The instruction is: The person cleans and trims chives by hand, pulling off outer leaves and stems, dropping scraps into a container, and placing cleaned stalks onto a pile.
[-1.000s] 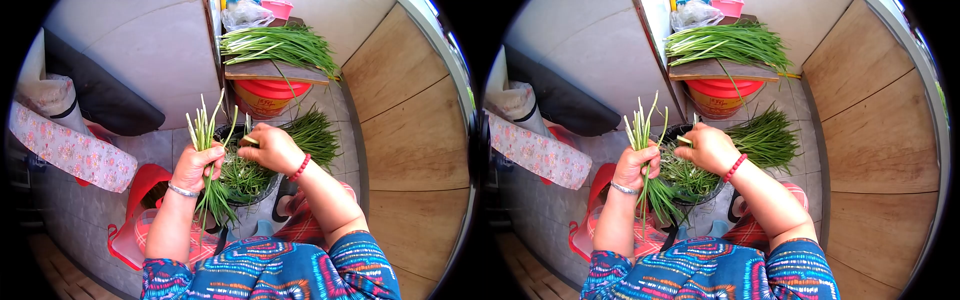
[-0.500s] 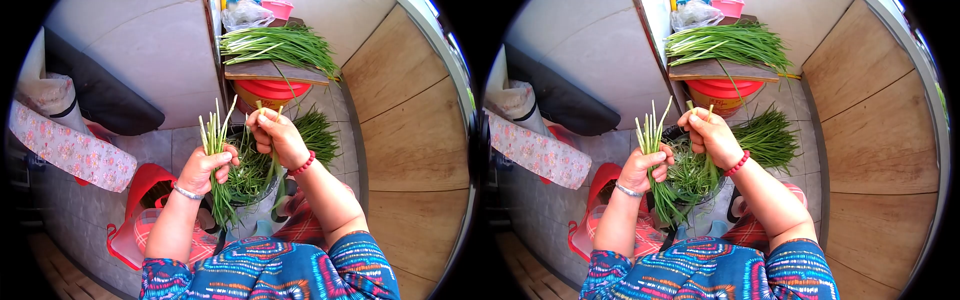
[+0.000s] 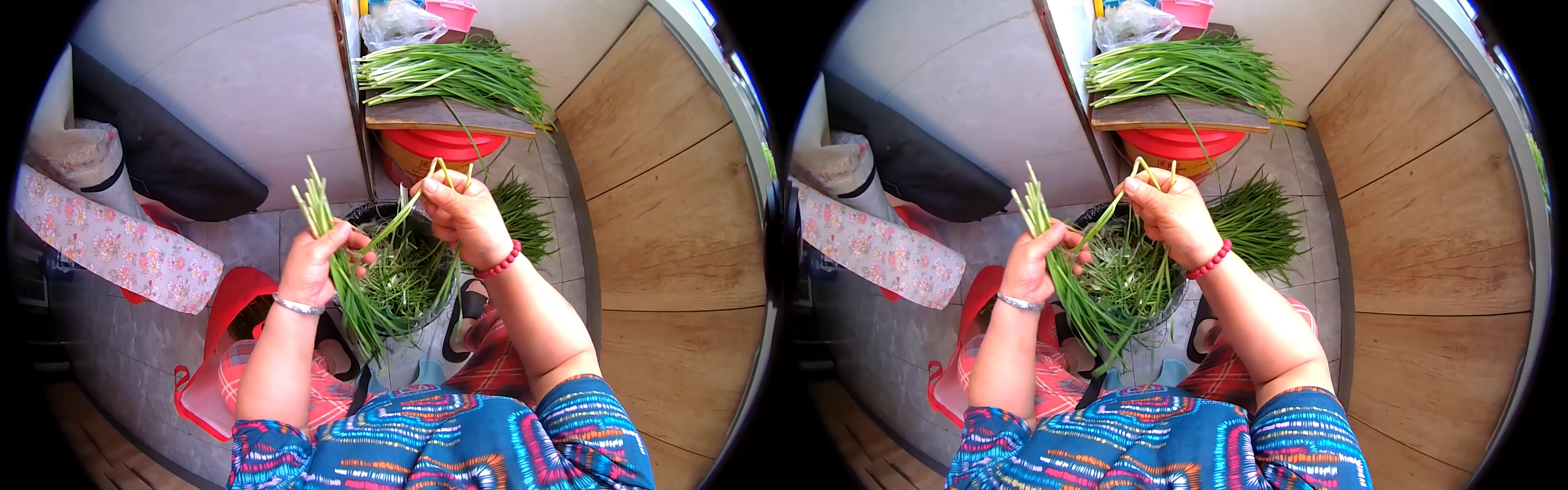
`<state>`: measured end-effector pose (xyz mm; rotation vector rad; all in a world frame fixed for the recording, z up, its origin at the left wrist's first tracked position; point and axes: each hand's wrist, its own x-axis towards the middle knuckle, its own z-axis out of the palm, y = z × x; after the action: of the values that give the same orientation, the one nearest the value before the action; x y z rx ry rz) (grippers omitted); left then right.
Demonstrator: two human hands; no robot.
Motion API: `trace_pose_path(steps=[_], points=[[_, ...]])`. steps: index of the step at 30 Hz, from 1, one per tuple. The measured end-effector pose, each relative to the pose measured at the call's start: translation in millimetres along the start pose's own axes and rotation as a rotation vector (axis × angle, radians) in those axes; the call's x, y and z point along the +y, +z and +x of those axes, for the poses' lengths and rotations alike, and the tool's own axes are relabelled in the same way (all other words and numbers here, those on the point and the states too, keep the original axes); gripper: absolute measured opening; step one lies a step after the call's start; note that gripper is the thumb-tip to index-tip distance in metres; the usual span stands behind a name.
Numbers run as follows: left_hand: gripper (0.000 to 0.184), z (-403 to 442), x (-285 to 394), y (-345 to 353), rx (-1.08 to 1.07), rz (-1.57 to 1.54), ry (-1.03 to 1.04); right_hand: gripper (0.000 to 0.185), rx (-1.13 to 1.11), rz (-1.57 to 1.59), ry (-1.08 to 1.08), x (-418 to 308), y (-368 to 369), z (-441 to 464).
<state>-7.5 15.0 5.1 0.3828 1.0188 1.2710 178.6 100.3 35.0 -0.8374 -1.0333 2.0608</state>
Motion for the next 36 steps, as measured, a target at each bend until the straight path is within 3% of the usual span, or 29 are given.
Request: trace_pose_path(steps=[3, 6, 14, 17, 21, 24, 27, 31, 33, 34, 35, 36], points=[[0.011, 4.6, 17.4, -21.5, 0.158, 0.08, 0.164, 0.014, 0.024, 0.002, -0.067, -10.2, -8.9, 0.1], [0.01, 0.6, 27.8, -24.0, 0.178, 0.048, 0.249, 0.014, 0.057, -0.023, -0.094, -14.0, -8.9, -0.6], [0.023, -9.9, 8.1, 13.9, -0.125, 0.261, 0.135, 0.015, -0.007, -0.235, -0.05, 1.9, 12.4, -4.1], [0.015, -11.5, 0.6, 15.0, -0.183, 0.23, 0.089, 0.016, -0.04, -0.228, -0.044, 5.0, 14.9, -4.8], [0.013, -5.7, -1.9, 8.5, -0.151, 0.283, 0.062, 0.015, 0.015, -0.074, -0.048, -3.6, 5.3, -1.9], [0.013, 2.9, -8.7, -0.9, -0.002, 0.475, 0.079, 0.015, 0.027, -0.126, -0.044, -1.9, 1.5, -1.2], [0.016, -1.4, -4.5, 11.0, 0.01, 0.398, 0.15, 0.016, 0.02, -0.145, -0.039, 5.5, 7.7, -2.3], [0.018, -10.5, -5.3, 20.1, -0.099, 0.269, 0.044, 0.015, -0.026, -0.189, -0.083, 12.3, 13.8, -2.4], [0.017, -8.3, -7.3, 15.0, -0.106, 0.235, 0.04, 0.017, 0.007, -0.358, -0.044, 10.9, 17.7, -3.6], [0.017, -7.0, -7.7, 12.2, -0.1, 0.214, 0.057, 0.017, -0.06, -0.408, -0.199, 22.2, 14.2, 2.9], [0.016, -6.2, -7.7, 10.9, -0.094, 0.192, 0.074, 0.011, -0.061, -0.319, -0.115, 26.9, 16.2, 1.7], [0.016, -7.5, -5.0, 12.4, -0.092, 0.172, 0.068, 0.011, -0.081, -0.423, -0.099, 28.2, 14.8, 1.3]])
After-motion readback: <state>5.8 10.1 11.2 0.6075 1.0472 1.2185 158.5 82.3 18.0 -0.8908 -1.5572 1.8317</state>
